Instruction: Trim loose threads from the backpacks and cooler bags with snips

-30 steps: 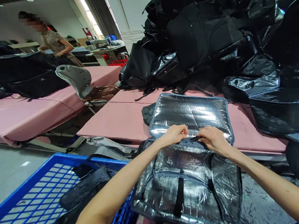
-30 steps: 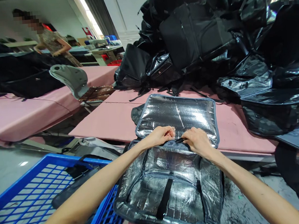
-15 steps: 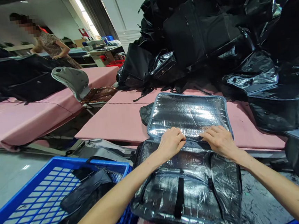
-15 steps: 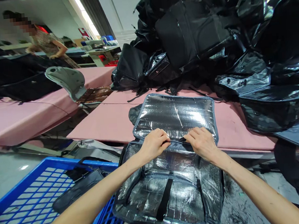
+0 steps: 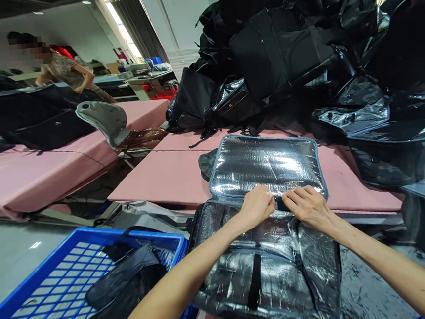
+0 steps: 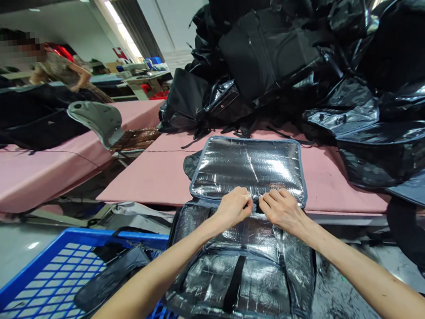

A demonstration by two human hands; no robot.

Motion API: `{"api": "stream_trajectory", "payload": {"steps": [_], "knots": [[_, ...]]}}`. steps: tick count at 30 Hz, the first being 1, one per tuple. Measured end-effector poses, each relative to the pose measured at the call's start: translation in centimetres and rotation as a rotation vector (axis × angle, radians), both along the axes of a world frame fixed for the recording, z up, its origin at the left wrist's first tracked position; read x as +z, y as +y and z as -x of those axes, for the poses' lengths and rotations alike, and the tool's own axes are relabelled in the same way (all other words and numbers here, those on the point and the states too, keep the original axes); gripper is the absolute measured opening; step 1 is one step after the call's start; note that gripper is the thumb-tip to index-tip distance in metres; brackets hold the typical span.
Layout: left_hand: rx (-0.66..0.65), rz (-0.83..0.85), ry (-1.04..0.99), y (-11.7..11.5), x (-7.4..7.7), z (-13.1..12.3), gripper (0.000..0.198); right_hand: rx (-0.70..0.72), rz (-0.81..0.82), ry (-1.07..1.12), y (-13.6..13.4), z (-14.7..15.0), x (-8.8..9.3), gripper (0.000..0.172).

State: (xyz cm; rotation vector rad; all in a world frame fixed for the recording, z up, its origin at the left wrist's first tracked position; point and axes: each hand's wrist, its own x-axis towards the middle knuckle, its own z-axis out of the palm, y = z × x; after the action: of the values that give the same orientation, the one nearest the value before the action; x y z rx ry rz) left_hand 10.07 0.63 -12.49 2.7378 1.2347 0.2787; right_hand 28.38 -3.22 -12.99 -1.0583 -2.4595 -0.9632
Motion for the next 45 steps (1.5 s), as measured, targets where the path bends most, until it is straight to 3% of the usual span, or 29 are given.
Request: {"api": "stream_trajectory", "payload": {"steps": [3, 8, 12, 15, 20, 29, 35, 39, 41, 45], "knots": [[-0.057, 0.067, -0.133, -0.2, -0.2, 0.7, 0.016, -0.010, 0.000, 0.022, -0.2, -0.3, 0.2, 0.020], [-0.041, 0.099, -0.238, -0.7, -0.3, 1.2, 0.015, 0.019, -0.038, 0.053, -0.2, -0.4, 0.2, 0.018], [0.011, 0.037, -0.159, -1.2, -0.3, 1.1, 0.017, 0.027, -0.074, 0.029, -0.3, -0.4, 0.2, 0.016], [0.124, -0.006, -0.053, -1.6, -0.2, 0.8, 0.024, 0.020, -0.075, 0.024, -0.3, -0.5, 0.2, 0.017], [0.220, 0.024, 0.073, -1.6, 0.4, -0.8, 0.028, -0.037, -0.026, 0.056, 0.0, -0.7, 0.1, 0.021], [0.156, 0.005, -0.014, -1.0, -0.2, -0.6, 0.022, -0.008, 0.004, 0.029, -0.2, -0.5, -0.2, 0.021], [0.126, 0.043, -0.183, -1.2, -0.8, -0.1, 0.022, -0.034, 0.067, 0.053, -0.1, -0.6, -0.3, 0.019], [0.003, 0.307, -0.438, -1.7, 0.2, 2.0, 0.028, -0.174, 0.254, 0.307, -0.2, -1.3, -0.5, 0.007], [-0.031, 0.424, -0.571, -2.2, 0.5, 3.4, 0.034, -0.262, 0.358, 0.395, -0.2, -0.9, -0.6, 0.021], [0.139, 0.335, -0.769, -3.4, -0.4, 5.1, 0.031, -0.363, 0.535, 0.257, 0.5, 1.4, -0.7, 0.023]]}}
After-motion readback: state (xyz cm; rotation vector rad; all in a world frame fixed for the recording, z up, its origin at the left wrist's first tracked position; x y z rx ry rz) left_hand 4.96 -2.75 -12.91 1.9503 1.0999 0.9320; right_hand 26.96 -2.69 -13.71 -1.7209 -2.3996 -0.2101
